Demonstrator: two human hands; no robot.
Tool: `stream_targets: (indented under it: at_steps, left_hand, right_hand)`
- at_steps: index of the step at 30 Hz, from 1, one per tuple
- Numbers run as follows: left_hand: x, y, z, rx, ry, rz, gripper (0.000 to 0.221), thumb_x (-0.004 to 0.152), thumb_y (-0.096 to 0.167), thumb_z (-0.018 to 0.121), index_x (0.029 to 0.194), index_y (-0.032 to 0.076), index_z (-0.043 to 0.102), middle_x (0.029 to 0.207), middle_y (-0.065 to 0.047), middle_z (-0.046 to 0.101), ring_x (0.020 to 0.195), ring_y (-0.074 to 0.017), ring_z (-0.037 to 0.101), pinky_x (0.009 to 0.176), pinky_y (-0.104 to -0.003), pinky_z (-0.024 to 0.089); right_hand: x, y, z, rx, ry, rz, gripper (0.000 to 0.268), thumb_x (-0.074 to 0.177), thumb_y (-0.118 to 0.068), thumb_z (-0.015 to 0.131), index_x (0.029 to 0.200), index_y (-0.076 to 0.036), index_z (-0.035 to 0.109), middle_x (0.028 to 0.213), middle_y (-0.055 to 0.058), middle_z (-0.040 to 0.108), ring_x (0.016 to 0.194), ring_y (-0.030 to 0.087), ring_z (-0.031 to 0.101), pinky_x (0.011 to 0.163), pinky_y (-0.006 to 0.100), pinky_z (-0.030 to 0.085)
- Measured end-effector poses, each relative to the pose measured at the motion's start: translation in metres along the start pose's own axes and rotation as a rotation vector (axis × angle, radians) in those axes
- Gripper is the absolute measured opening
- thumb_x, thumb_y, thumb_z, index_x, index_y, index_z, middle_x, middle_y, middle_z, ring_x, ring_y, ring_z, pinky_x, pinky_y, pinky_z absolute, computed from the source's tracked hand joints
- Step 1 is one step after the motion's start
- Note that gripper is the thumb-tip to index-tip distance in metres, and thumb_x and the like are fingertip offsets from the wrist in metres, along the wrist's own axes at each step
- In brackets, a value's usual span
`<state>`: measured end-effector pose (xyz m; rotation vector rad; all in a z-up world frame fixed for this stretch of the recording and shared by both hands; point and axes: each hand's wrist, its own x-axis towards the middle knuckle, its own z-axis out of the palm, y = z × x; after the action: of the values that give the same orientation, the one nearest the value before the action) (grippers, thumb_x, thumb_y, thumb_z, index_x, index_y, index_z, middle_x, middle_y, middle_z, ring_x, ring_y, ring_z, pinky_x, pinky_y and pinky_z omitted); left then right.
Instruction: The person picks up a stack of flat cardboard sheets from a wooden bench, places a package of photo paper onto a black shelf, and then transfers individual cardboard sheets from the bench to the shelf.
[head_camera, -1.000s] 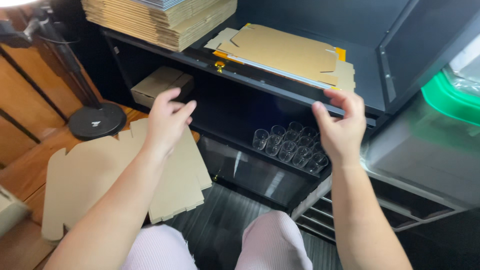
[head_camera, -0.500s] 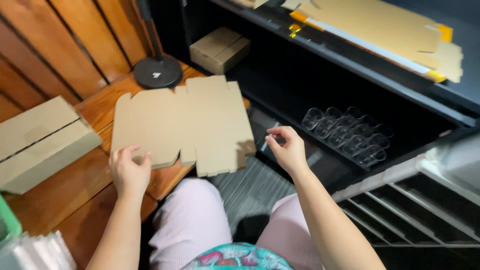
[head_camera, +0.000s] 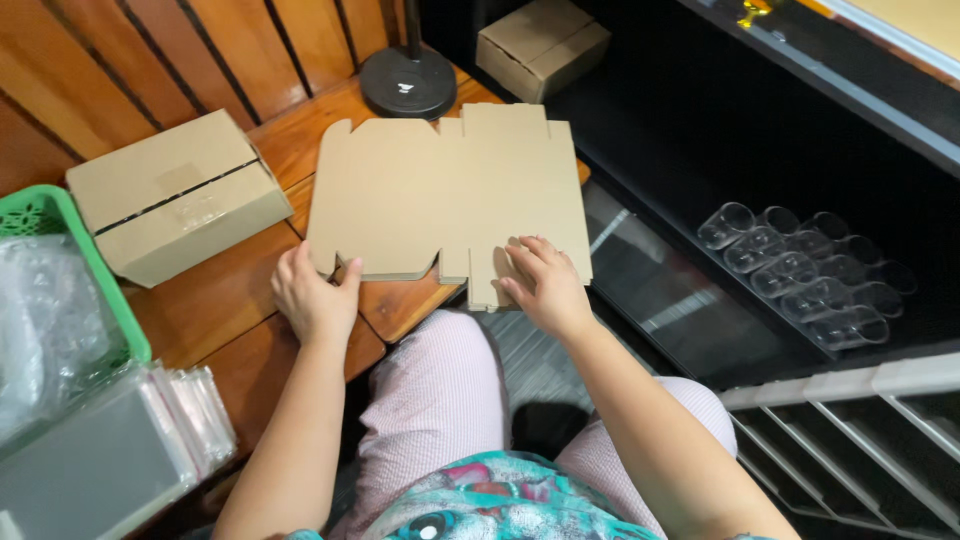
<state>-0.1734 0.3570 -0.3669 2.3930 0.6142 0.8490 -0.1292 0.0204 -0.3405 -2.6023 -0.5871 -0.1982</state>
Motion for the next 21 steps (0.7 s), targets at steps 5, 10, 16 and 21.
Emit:
stream_targets:
  at_steps: [5,10,16,21]
  left_hand:
    - [0.002,0.001,-0.002,0.015,0.001,-0.019,0.083,0.07,0.043,0.091,0.134,0.0,0.063,0.132,-0.017,0.056,0.125,-0.0408,0.052,0.102,-0.058,0.042]
    - [0.006,-0.001,-0.004,-0.01,0.066,0.028,0.07,0.073,0.029,0.09,0.129,-0.003,0.066,0.127,-0.018,0.058,0.12,-0.0421,0.054,0.103,-0.055,0.043]
    - [0.005,-0.004,-0.008,0.03,0.014,0.006,0.058,0.077,0.028,0.087,0.126,0.001,0.07,0.127,-0.013,0.06,0.123,-0.0371,0.055,0.103,-0.052,0.043]
    - [0.004,0.004,-0.013,0.129,0.022,-0.01,0.057,0.078,0.035,0.086,0.126,0.006,0.071,0.126,-0.008,0.063,0.125,-0.0329,0.054,0.105,-0.053,0.04]
  right_hand:
    - [0.009,-0.007,0.002,-0.048,-0.091,0.091,0.05,0.1,-0.051,0.06,0.144,-0.026,0.06,0.151,0.006,0.054,0.146,0.034,0.045,0.116,0.069,0.032]
    - [0.015,-0.003,0.004,-0.052,-0.09,0.122,0.046,0.101,-0.055,0.058,0.139,-0.03,0.064,0.145,0.0,0.06,0.142,0.029,0.05,0.114,0.069,0.035]
    - [0.018,-0.002,0.009,-0.089,-0.104,0.192,0.044,0.097,-0.057,0.063,0.137,-0.037,0.064,0.144,-0.008,0.058,0.143,0.025,0.05,0.115,0.064,0.038]
    - [0.019,-0.003,0.01,-0.092,-0.074,0.163,0.045,0.096,-0.056,0.065,0.135,-0.034,0.066,0.142,-0.004,0.061,0.139,0.03,0.053,0.113,0.062,0.042]
